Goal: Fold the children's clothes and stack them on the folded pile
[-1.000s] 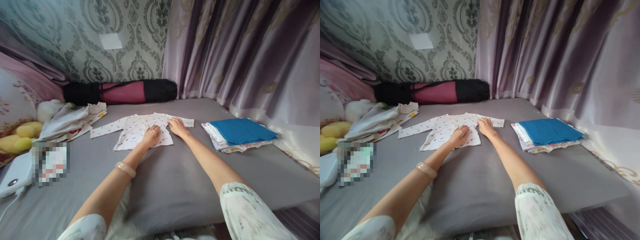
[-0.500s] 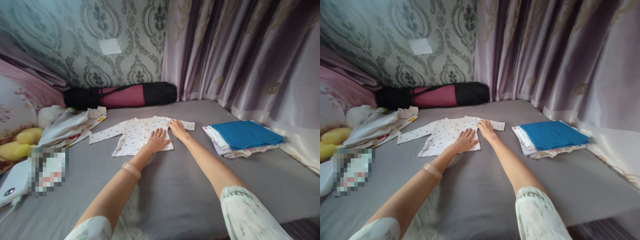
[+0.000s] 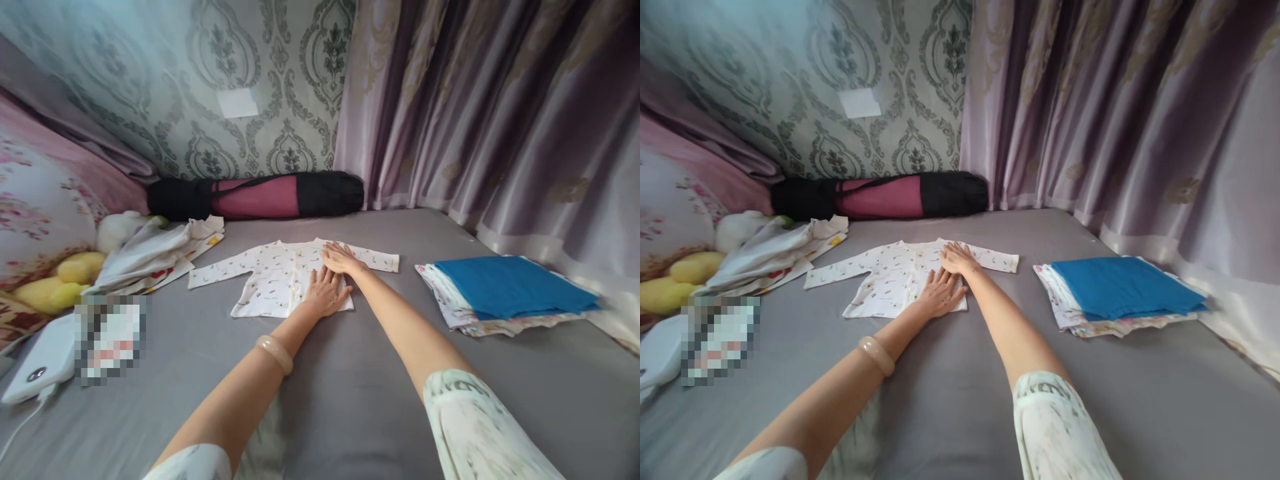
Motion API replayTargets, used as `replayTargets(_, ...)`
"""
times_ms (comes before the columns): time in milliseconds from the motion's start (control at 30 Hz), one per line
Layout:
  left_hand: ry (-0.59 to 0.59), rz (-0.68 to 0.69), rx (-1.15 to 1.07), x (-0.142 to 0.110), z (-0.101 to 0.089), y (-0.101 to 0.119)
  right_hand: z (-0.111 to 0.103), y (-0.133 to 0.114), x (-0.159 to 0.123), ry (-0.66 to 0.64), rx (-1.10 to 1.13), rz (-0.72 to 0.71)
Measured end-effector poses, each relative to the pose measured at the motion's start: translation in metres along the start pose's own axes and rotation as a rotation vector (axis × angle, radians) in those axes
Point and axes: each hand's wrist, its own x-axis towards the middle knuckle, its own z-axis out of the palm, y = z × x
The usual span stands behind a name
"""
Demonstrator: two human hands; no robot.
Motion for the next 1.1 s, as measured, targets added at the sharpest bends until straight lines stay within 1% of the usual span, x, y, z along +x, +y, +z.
replayTargets(167,0.029,-0.028,-0.008,-0.002,-0.001,0.003,0.007,-0.015,0.028,-0.016,-0.021,0.019)
replayTargets(267,0.028,-0.021,0.004,-0.002,-0.001,0.002,0.015,-0.024,0.040,0.002,-0.017,0.069)
replayTargets(367,0.022,0.003,0.027,-0.002,0.000,0.000,0.020,-0.030,0.046,0.015,-0.047,0.116)
replayTargets(533,0.038,-0.005,0.070,-0.001,0.003,-0.001,0.018,-0.033,0.051,-0.104,-0.082,0.182)
replayTargets(600,0.040,-0.013,0.076,-0.002,0.003,-0.001,0.018,-0.033,0.053,-0.119,-0.087,0.193)
replayTargets(667,0.024,-0.011,0.076,-0.003,0.002,0.000,0.020,-0.033,0.054,-0.105,-0.089,0.194)
replayTargets(800,0.017,-0.005,0.066,-0.003,-0.002,0.000,0.023,-0.032,0.054,-0.059,-0.072,0.170)
replayTargets(867,0.005,-0.020,0.049,-0.003,-0.003,0.000,0.020,-0.029,0.051,-0.023,0.007,0.146)
replayTargets(933,-0.014,-0.040,0.033,-0.003,-0.004,0.001,0.015,-0.023,0.047,0.064,0.122,0.117)
replayTargets(1000,-0.025,-0.051,0.036,-0.003,-0.003,0.001,0.008,-0.010,0.040,0.188,0.206,0.090)
replayTargets(1067,-0.019,-0.053,0.057,-0.003,-0.002,0.001,0.000,0.010,0.030,0.308,0.221,0.100)
replayTargets(1100,-0.014,-0.051,0.067,-0.003,-0.001,0.000,-0.005,0.023,0.024,0.356,0.210,0.128)
